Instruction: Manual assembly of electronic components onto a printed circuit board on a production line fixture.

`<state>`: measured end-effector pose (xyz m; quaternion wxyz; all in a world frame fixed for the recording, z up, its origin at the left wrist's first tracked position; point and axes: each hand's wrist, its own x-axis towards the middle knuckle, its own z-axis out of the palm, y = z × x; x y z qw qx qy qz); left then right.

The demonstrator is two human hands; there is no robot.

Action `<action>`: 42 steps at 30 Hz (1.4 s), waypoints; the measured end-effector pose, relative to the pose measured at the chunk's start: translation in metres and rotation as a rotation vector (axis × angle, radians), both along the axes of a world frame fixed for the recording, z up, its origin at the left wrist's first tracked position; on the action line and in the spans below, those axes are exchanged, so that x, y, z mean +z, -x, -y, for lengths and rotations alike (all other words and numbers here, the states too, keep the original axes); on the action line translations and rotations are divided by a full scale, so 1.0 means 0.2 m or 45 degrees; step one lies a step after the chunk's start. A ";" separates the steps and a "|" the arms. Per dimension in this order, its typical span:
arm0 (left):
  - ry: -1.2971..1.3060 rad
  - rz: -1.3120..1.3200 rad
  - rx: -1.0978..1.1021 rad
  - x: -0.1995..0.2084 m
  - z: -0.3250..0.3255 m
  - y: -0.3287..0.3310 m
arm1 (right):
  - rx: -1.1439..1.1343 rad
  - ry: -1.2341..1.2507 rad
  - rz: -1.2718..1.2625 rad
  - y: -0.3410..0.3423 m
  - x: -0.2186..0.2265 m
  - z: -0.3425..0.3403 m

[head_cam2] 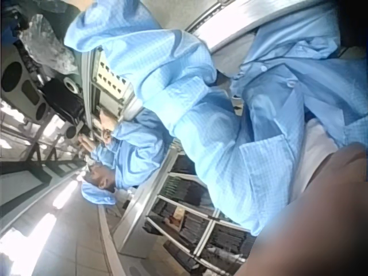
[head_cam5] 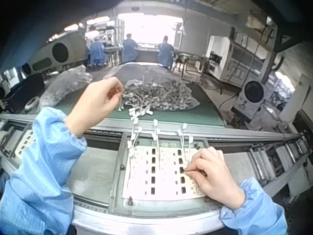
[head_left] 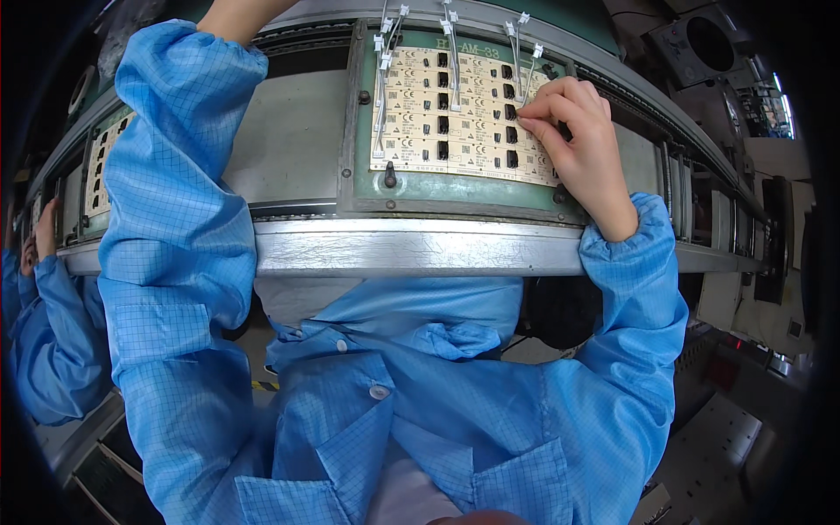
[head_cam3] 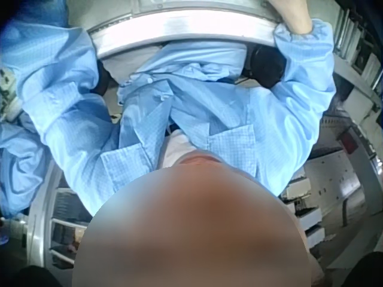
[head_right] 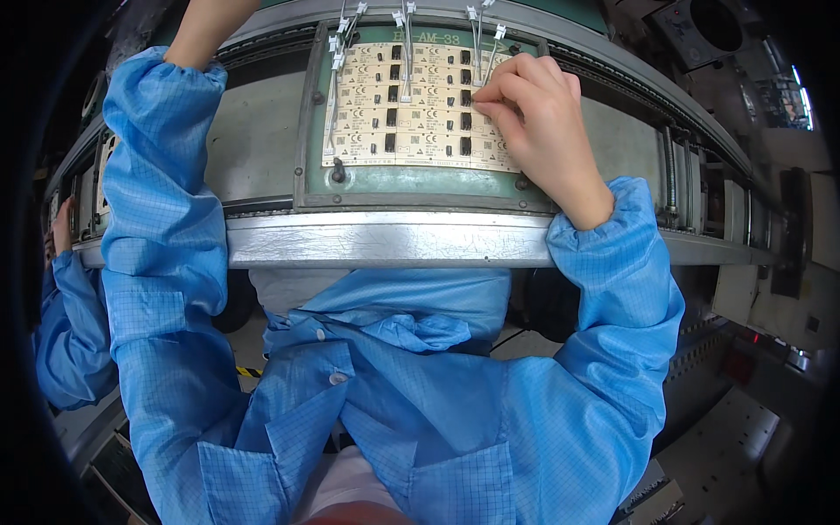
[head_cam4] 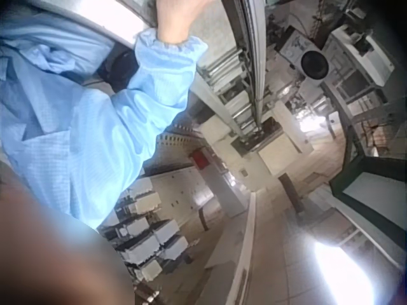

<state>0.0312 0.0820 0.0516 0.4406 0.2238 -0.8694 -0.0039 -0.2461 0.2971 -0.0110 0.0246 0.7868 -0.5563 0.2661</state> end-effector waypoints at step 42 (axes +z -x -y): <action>-0.425 0.415 0.096 -0.29 -0.81 0.17 | -0.230 0.463 0.331 -0.12 0.15 1.59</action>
